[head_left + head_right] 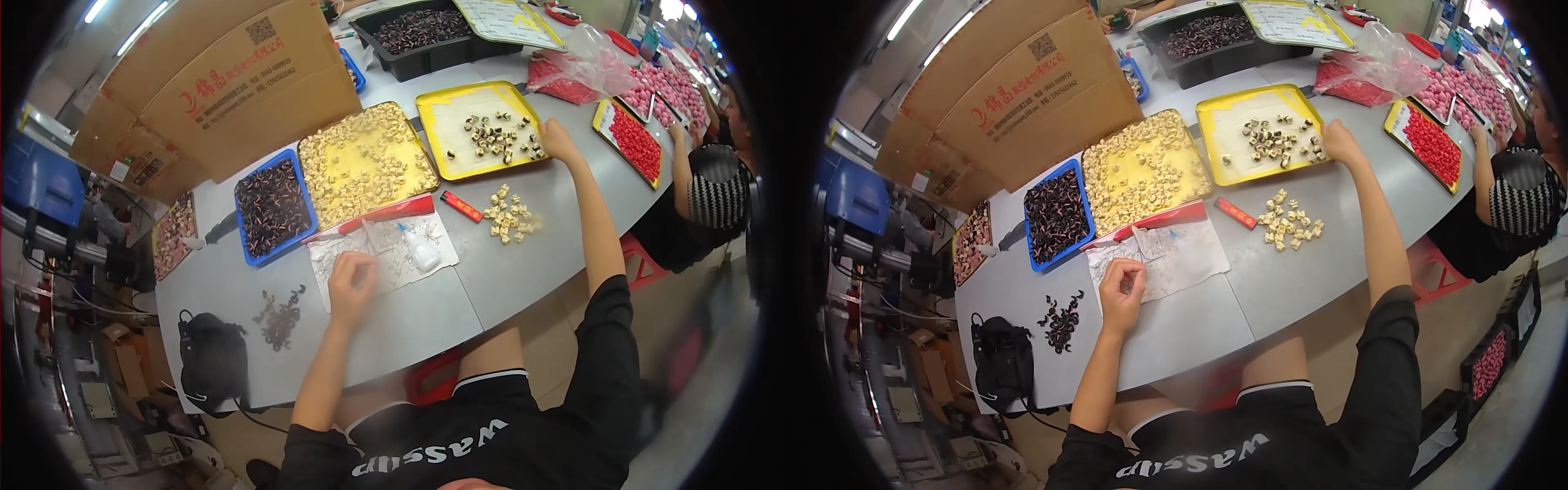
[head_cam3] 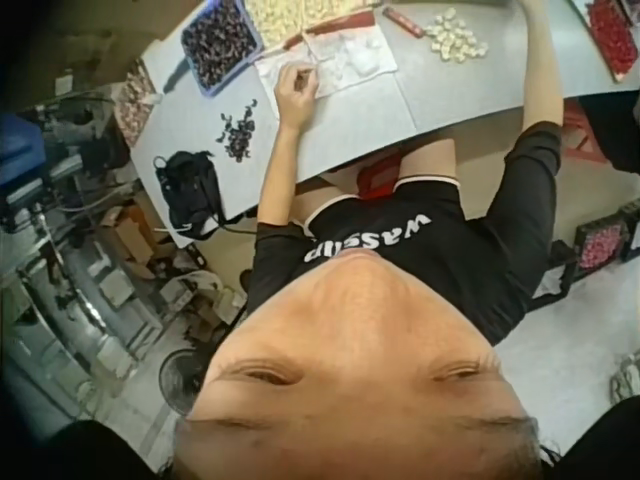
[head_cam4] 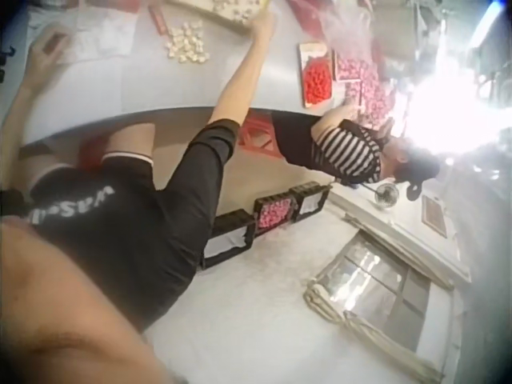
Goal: The person assembles small figurine components by applying glue to plastic pieces with a squeeze bottle and joining the parts together by hand.
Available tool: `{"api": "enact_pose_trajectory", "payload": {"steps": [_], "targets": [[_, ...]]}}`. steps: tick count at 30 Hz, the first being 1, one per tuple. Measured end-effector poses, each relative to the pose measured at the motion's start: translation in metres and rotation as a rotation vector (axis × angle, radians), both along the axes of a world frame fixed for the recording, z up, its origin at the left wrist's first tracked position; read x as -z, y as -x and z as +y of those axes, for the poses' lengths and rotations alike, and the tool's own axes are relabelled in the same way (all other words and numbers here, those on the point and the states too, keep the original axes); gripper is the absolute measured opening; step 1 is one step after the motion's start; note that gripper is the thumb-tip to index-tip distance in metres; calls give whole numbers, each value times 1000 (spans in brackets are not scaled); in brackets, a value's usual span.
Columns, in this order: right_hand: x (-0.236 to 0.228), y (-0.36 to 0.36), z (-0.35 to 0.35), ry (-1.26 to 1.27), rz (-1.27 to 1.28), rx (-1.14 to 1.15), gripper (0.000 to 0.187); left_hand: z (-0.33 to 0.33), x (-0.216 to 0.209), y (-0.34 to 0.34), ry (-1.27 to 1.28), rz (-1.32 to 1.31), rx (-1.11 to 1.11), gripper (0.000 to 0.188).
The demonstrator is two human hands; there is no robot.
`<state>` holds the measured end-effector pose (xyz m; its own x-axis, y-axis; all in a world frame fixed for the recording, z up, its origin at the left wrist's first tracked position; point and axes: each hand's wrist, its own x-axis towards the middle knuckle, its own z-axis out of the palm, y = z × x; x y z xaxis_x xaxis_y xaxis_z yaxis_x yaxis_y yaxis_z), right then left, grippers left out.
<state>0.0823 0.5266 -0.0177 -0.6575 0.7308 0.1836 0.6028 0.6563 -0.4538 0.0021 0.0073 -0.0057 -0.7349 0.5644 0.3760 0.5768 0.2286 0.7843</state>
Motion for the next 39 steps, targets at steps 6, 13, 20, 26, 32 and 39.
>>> {"api": "enact_pose_trajectory", "payload": {"steps": [6,13,20,26,32,39], "targets": [[-42,-18,-18,629,191,-13,42,-6,-3,2,-14,-34,-19,5],[-95,-55,2,1022,559,-71,31,-3,-4,0,-30,-96,-7,5],[-190,-31,66,969,793,189,16,-7,-6,0,-8,-115,-31,6],[-243,20,148,799,703,319,5,-3,-10,0,-14,-149,-16,7],[-273,69,269,21,212,482,39,4,-8,5,-18,-150,43,9],[-269,146,215,-302,59,699,47,-3,-10,5,32,-104,37,12]]}}
